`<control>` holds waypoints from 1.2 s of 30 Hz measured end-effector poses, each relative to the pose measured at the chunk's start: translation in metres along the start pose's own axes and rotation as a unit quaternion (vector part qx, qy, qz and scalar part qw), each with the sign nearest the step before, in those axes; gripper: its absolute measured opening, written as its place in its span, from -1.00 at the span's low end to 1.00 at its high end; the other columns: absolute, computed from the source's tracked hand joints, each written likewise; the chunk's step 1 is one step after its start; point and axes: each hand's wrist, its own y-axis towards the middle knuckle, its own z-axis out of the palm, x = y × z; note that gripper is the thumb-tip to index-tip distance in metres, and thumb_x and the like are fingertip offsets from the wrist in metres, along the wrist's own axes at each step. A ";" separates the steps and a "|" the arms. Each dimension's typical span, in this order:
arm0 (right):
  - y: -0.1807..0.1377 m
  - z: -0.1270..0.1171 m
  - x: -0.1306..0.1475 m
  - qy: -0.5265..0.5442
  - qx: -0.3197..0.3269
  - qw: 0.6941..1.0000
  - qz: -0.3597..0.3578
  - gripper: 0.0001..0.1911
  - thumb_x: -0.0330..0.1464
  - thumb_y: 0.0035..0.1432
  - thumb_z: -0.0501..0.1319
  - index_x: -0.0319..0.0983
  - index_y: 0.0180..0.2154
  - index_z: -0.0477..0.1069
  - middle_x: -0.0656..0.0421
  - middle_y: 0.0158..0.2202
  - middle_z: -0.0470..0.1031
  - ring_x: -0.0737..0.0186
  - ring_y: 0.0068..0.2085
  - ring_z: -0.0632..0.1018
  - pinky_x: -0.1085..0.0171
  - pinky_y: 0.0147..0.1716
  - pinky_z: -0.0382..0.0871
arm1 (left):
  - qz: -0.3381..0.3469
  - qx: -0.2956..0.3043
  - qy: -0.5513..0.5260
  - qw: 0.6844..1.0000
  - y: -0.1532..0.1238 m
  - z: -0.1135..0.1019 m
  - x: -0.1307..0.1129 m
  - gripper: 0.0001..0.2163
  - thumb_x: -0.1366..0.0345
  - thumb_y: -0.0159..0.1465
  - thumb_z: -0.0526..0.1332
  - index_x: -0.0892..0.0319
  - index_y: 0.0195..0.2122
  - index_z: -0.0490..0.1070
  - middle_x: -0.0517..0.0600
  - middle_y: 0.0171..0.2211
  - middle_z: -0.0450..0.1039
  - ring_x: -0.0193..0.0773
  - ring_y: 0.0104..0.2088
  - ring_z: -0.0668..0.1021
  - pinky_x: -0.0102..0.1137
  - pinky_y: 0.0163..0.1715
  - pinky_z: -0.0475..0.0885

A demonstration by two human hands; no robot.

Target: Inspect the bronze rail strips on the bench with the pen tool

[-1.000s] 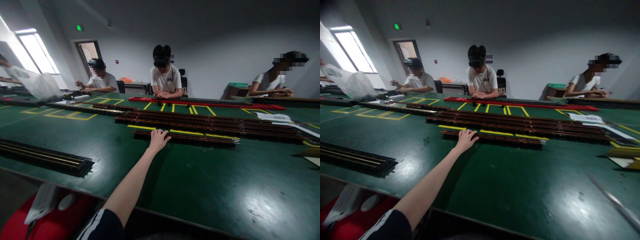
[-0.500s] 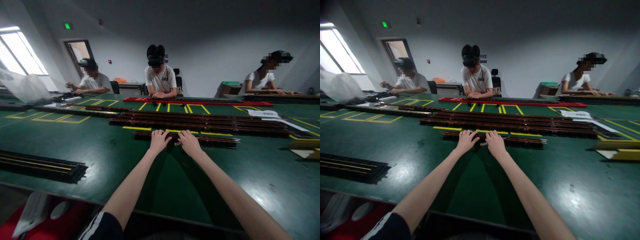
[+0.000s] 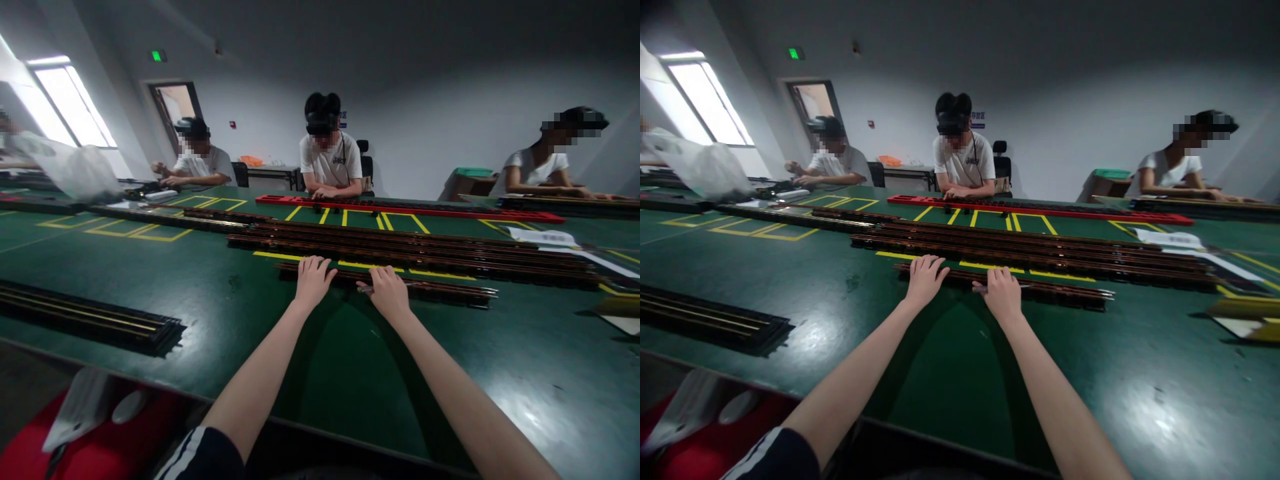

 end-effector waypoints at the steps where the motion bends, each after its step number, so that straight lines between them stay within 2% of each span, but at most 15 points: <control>1: -0.001 0.000 0.000 -0.002 -0.005 1.000 0.016 -0.48 -0.06 0.28 -0.05 -0.34 -0.18 0.45 -0.14 -0.18 0.50 -0.03 -0.12 0.44 0.13 -0.26 0.38 | -0.021 -0.014 0.009 1.000 0.000 -0.002 0.004 -0.65 0.14 0.37 -0.01 0.12 0.07 0.39 0.10 0.09 0.38 -0.07 0.17 0.31 -0.10 0.23 0.07; 4: -0.003 0.002 -0.002 -0.024 -0.021 0.998 0.063 -0.40 0.01 0.26 -0.08 -0.36 -0.22 0.45 -0.15 -0.22 0.49 -0.05 -0.14 0.42 0.15 -0.31 0.34 | -0.111 -0.053 0.031 0.992 -0.002 -0.006 0.013 -0.64 0.12 0.36 0.00 0.15 0.03 0.42 0.17 0.09 0.37 0.03 0.15 0.30 -0.04 0.18 0.13; 7: -0.004 0.002 -0.002 -0.033 -0.023 0.996 0.081 -0.39 0.03 0.24 -0.07 -0.38 -0.23 0.45 -0.15 -0.22 0.48 -0.06 -0.14 0.41 0.17 -0.35 0.32 | -0.165 -0.058 0.039 0.984 -0.002 -0.007 0.017 -0.62 0.11 0.34 0.03 0.22 0.00 0.45 0.24 0.05 0.38 0.08 0.11 0.33 -0.04 0.12 0.20; 13: -0.005 -0.002 -0.003 -0.032 -0.017 0.997 0.072 -0.54 -0.11 0.19 0.03 -0.37 -0.22 0.46 -0.12 -0.22 0.49 -0.04 -0.14 0.41 0.17 -0.32 0.33 | -0.163 -0.052 0.035 0.985 -0.002 -0.007 0.017 -0.66 0.13 0.34 0.04 0.23 -0.13 0.51 0.19 -0.05 0.44 0.03 0.04 0.37 -0.09 0.11 0.23; 18: -0.007 -0.005 -0.008 -0.015 -0.010 0.996 0.082 -0.60 -0.17 0.12 0.13 -0.38 -0.21 0.46 -0.12 -0.20 0.49 -0.04 -0.15 0.42 0.14 -0.29 0.36 | -0.159 -0.055 0.021 0.985 -0.002 -0.007 0.017 -0.69 0.16 0.33 0.06 0.23 -0.14 0.50 0.19 -0.04 0.43 0.03 0.05 0.36 -0.09 0.15 0.18; 23: -0.010 -0.010 -0.012 -0.018 -0.011 0.994 0.105 -0.62 -0.20 0.09 0.16 -0.37 -0.20 0.47 -0.13 -0.18 0.49 -0.05 -0.13 0.42 0.10 -0.25 0.39 | -0.213 -0.049 -0.025 0.976 -0.002 -0.007 0.021 -0.71 0.18 0.34 0.03 0.19 -0.12 0.48 0.19 -0.02 0.42 0.05 0.03 0.40 -0.03 0.07 0.26; 26: -0.012 -0.011 -0.014 -0.014 -0.013 0.994 0.107 -0.65 -0.22 0.08 0.17 -0.35 -0.21 0.48 -0.11 -0.18 0.49 -0.05 -0.13 0.42 0.10 -0.27 0.40 | -0.236 -0.029 -0.101 0.966 0.000 -0.005 0.025 -0.72 0.21 0.35 0.00 0.20 -0.10 0.44 0.17 -0.07 0.45 -0.05 -0.08 0.49 -0.13 -0.04 0.37; 29: -0.013 -0.012 -0.016 -0.010 -0.012 0.994 0.106 -0.67 -0.23 0.08 0.17 -0.34 -0.21 0.48 -0.11 -0.18 0.49 -0.05 -0.13 0.42 0.09 -0.26 0.40 | -0.221 -0.028 -0.156 0.962 0.002 -0.004 0.028 -0.75 0.29 0.35 0.00 0.19 -0.14 0.44 0.13 -0.14 0.47 -0.15 -0.14 0.52 -0.27 -0.11 0.41; 36: -0.014 -0.012 -0.016 0.005 0.009 0.993 0.118 -0.65 -0.25 0.07 0.18 -0.38 -0.19 0.48 -0.13 -0.16 0.49 -0.06 -0.10 0.42 0.09 -0.22 0.39 | -0.215 -0.008 -0.186 0.959 0.006 -0.005 0.030 -0.77 0.31 0.35 0.04 0.25 -0.15 0.46 0.13 -0.15 0.49 -0.20 -0.16 0.53 -0.36 -0.16 0.42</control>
